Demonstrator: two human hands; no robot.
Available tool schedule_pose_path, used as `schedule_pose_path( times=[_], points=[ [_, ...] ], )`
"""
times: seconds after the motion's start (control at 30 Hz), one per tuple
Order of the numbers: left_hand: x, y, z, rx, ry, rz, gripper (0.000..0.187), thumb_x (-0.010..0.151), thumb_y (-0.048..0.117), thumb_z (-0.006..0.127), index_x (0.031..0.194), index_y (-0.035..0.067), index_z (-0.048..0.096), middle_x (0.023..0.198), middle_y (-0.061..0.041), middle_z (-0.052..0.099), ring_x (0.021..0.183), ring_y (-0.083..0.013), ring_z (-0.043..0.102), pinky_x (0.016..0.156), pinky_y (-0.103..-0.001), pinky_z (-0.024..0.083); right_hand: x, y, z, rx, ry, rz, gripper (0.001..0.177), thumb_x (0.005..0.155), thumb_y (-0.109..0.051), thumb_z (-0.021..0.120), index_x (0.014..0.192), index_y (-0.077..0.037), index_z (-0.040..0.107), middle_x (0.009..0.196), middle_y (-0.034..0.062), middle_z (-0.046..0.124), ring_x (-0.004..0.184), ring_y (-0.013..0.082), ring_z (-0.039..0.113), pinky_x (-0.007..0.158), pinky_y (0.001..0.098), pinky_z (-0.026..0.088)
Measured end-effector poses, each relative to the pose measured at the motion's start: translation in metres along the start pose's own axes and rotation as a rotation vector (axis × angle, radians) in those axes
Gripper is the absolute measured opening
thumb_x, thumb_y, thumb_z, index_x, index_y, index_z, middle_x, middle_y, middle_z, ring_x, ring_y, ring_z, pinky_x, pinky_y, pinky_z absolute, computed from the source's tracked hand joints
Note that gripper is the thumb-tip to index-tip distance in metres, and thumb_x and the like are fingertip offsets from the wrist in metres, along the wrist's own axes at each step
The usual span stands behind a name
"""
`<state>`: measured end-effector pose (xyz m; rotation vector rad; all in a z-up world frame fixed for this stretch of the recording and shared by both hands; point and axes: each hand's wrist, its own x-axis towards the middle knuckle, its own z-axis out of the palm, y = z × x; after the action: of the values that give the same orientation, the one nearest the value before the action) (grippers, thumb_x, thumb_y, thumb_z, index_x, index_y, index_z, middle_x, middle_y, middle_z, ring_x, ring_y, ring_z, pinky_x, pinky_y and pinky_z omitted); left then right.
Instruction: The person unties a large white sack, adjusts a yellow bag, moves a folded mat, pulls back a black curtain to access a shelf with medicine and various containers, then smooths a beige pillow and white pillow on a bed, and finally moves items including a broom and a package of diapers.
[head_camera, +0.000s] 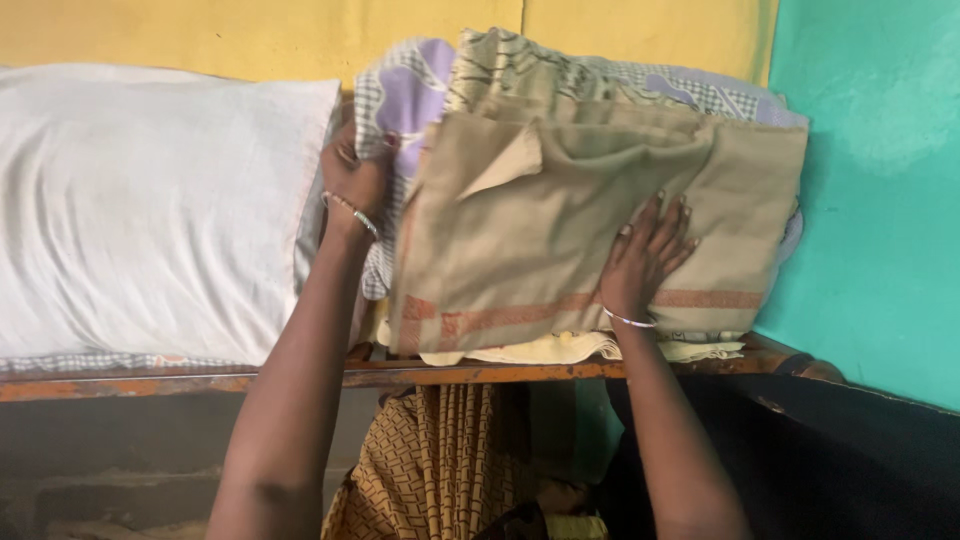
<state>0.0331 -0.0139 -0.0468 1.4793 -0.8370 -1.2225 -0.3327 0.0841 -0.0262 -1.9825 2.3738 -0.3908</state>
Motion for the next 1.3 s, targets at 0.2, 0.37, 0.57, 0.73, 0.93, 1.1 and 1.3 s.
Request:
schedule_pose_path(
  times=[0.2, 0.37, 0.57, 0.73, 0.93, 1.1, 1.3],
  points=[
    [0.011, -0.033, -0.008, 0.517, 0.119, 0.264, 0.045, 0.101, 0.008, 0.060, 0.142, -0.009, 0.050, 0.138, -0.031, 0.057, 0.127, -0.0395, 0.055, 0.105, -0.047, 0.045, 0.013, -0.016, 0.005, -0.116, 0.017, 0.013, 0.061, 0.108, -0.024, 0.045, 0.165, -0.006, 0.029, 0.168, 0.0257, 0.025, 0.157, 0.0433, 0.018, 0.123, 0.0689, 0.007],
    [-0.056, 0.022, 0.044, 0.748, 0.135, 0.373, 0.062, 0.110, 0.032, 0.056, 0.160, 0.002, 0.036, 0.166, -0.026, 0.033, 0.156, -0.0446, 0.029, 0.131, -0.055, 0.021, 0.019, 0.006, 0.007, -0.087, 0.071, -0.082, 0.057, 0.102, -0.027, 0.054, 0.154, -0.005, 0.044, 0.155, 0.0263, 0.039, 0.143, 0.0444, 0.034, 0.118, 0.0666, 0.018],
    [-0.080, 0.031, 0.124, 1.334, -0.363, 0.472, 0.074, 0.099, 0.064, 0.038, 0.165, 0.032, 0.026, 0.174, -0.009, 0.004, 0.157, -0.0438, -0.004, 0.113, -0.081, -0.007, 0.056, 0.178, 0.006, 0.485, 0.241, 0.272, 0.035, 0.102, -0.019, 0.057, 0.136, -0.012, 0.063, 0.132, 0.0094, 0.065, 0.119, 0.0254, 0.063, 0.110, 0.0345, 0.050],
    [-0.074, 0.012, 0.124, 1.379, -0.353, 0.488, 0.075, 0.100, 0.067, 0.036, 0.167, 0.034, 0.024, 0.175, -0.008, 0.002, 0.158, -0.0434, -0.006, 0.113, -0.082, -0.007, 0.057, 0.245, -0.003, 0.619, 0.035, 0.450, 0.086, 0.104, -0.042, 0.075, 0.155, 0.005, 0.025, 0.153, 0.0255, 0.039, 0.140, 0.0370, 0.043, 0.114, 0.0441, 0.037],
    [-0.071, 0.010, 0.124, 1.359, -0.374, 0.461, 0.076, 0.099, 0.066, 0.036, 0.167, 0.033, 0.024, 0.175, -0.008, 0.002, 0.158, -0.0437, -0.006, 0.113, -0.082, -0.008, 0.075, 0.238, -0.029, 0.401, -0.386, 0.639, 0.097, 0.093, -0.064, 0.069, 0.151, 0.005, 0.034, 0.152, 0.0280, 0.045, 0.139, 0.0411, 0.046, 0.109, 0.0463, 0.044],
    [-0.071, 0.009, 0.126, 1.354, -0.374, 0.456, 0.075, 0.100, 0.066, 0.036, 0.167, 0.033, 0.025, 0.175, -0.009, 0.002, 0.158, -0.0438, -0.006, 0.113, -0.082, -0.008, 0.072, 0.219, -0.041, 0.449, -0.370, 0.833, 0.102, 0.085, -0.068, 0.068, 0.157, -0.007, 0.029, 0.155, 0.0199, 0.037, 0.134, 0.0407, 0.042, 0.089, 0.0521, 0.048],
    [-0.069, 0.008, 0.123, 1.356, -0.346, 0.488, 0.076, 0.099, 0.066, 0.038, 0.166, 0.032, 0.027, 0.174, -0.009, 0.004, 0.157, -0.0437, -0.005, 0.113, -0.082, -0.009, 0.068, 0.219, -0.026, 0.270, -0.187, 0.845, 0.101, 0.094, -0.074, 0.068, 0.143, 0.011, 0.050, 0.136, 0.0272, 0.062, 0.122, 0.0378, 0.063, 0.101, 0.0473, 0.050]
  ],
)
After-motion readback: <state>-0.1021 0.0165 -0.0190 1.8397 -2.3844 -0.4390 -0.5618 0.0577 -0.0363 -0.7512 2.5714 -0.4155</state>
